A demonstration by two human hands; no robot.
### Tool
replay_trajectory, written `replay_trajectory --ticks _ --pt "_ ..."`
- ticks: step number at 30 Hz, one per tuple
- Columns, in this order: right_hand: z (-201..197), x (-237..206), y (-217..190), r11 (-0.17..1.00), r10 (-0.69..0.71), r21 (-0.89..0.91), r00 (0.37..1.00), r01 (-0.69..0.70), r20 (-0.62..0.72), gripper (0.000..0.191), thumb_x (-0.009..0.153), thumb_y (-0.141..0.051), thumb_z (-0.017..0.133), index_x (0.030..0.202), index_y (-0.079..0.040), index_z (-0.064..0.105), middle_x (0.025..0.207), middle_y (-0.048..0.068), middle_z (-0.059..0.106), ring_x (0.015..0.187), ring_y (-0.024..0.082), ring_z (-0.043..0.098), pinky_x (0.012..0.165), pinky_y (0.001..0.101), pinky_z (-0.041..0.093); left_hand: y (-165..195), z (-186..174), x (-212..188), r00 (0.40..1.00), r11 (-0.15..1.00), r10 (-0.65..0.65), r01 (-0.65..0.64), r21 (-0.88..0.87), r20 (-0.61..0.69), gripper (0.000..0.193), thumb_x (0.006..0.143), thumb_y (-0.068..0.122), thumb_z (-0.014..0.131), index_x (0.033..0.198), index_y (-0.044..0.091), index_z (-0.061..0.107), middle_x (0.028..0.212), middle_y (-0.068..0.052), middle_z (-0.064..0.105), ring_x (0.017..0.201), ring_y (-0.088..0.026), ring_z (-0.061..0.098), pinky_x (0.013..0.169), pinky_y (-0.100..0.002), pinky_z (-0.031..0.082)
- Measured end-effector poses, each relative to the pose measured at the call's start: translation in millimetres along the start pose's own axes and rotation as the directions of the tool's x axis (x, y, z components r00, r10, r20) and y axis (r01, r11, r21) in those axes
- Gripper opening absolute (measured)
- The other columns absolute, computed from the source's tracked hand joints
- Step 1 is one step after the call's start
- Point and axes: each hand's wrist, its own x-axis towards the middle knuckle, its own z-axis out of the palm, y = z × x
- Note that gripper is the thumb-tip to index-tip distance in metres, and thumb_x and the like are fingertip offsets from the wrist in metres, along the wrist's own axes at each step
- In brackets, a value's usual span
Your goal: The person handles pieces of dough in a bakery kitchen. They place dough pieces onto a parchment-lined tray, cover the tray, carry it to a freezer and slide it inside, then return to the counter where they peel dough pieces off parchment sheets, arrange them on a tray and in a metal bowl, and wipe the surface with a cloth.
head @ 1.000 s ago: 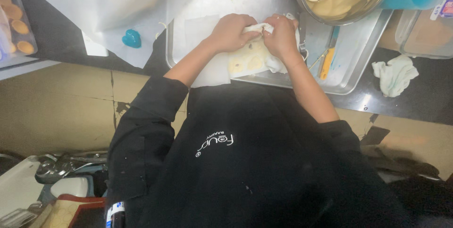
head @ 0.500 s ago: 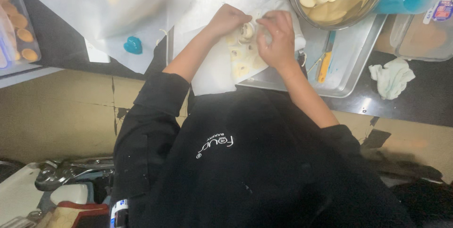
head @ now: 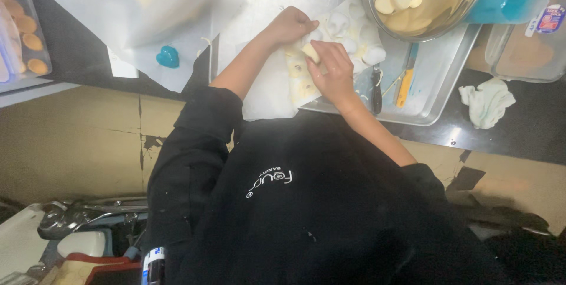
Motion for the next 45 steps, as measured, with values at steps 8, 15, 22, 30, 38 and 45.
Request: replay_trajectory --ticks 8,15,22,30,38,45 --pt "-103.7 36.2 36.4 0.956 0.239 0.251 0.903 -0.153 -0.358 0.044 0.107 0.008 0.076 0.141 -0.004 0.051 0.136 0.013 0.057 0.124 0.023 0.064 0.102 0.0363 0.063 8.6 -1.2 -6.7 0.988 0.970 -0.025 -0.012 0.242 0.150 0.068 0.071 0.059 0.083 0.098 -0.003 0.072 0.094 -0.016 0.073 0.087 -0.025 0.072 0.076 -0.035 0.055" --pt "-111.9 16.4 24.1 0.975 -0.041 -0.223 0.993 0.015 -0.110 0.026 0.088 0.002 0.078 0.111 -0.001 0.066 0.112 0.017 0.066 0.108 0.040 0.064 0.098 0.0469 0.051 7.7 15.7 -14.2 0.969 0.859 -0.117 -0.012 0.511 0.218 0.053 0.069 0.047 0.075 0.107 0.010 0.077 0.106 -0.015 0.074 0.097 -0.032 0.071 0.086 -0.044 0.055" --pt "-35.9 -26.7 38.0 0.862 0.506 -0.058 0.847 -0.503 0.165 0.055 0.077 -0.024 0.089 0.115 0.002 0.059 0.105 0.015 0.065 0.092 0.028 0.068 0.084 0.0402 0.055 -14.5 25.9 -24.3 0.980 0.915 0.041 -0.116 0.386 0.196 0.051 0.088 0.047 0.061 0.128 0.016 0.066 0.120 -0.015 0.070 0.110 -0.035 0.064 0.094 -0.049 0.048" --pt "-35.5 -15.0 42.9 0.912 0.401 -0.055 0.858 -0.406 0.322 0.061 0.076 -0.018 0.088 0.127 0.000 0.061 0.115 0.016 0.061 0.099 0.031 0.064 0.087 0.0408 0.053 -0.5 25.6 -46.7 0.970 0.797 0.011 -0.155 0.584 0.243 0.060 0.066 0.043 0.080 0.108 0.003 0.068 0.103 -0.019 0.071 0.098 -0.035 0.068 0.082 -0.047 0.053" --pt "-28.7 -14.6 38.3 0.909 0.414 -0.106 0.845 -0.403 0.339 0.060 0.079 -0.013 0.085 0.133 -0.002 0.061 0.116 0.016 0.059 0.099 0.031 0.062 0.089 0.0405 0.051 6.4 37.4 -55.1 0.977 0.760 -0.090 -0.057 0.647 0.193 0.050 0.071 0.046 0.077 0.101 0.006 0.072 0.096 -0.016 0.073 0.092 -0.034 0.071 0.078 -0.046 0.054" --pt "-28.9 -14.5 39.4 0.896 0.434 -0.081 0.821 -0.437 0.370 0.062 0.077 -0.013 0.085 0.133 -0.001 0.061 0.116 0.016 0.060 0.101 0.031 0.062 0.090 0.0401 0.052 8.0 34.9 -52.6 0.985 0.826 -0.056 -0.047 0.562 0.164 0.042 0.067 0.043 0.078 0.095 0.011 0.074 0.086 -0.013 0.073 0.084 -0.032 0.072 0.074 -0.045 0.055"
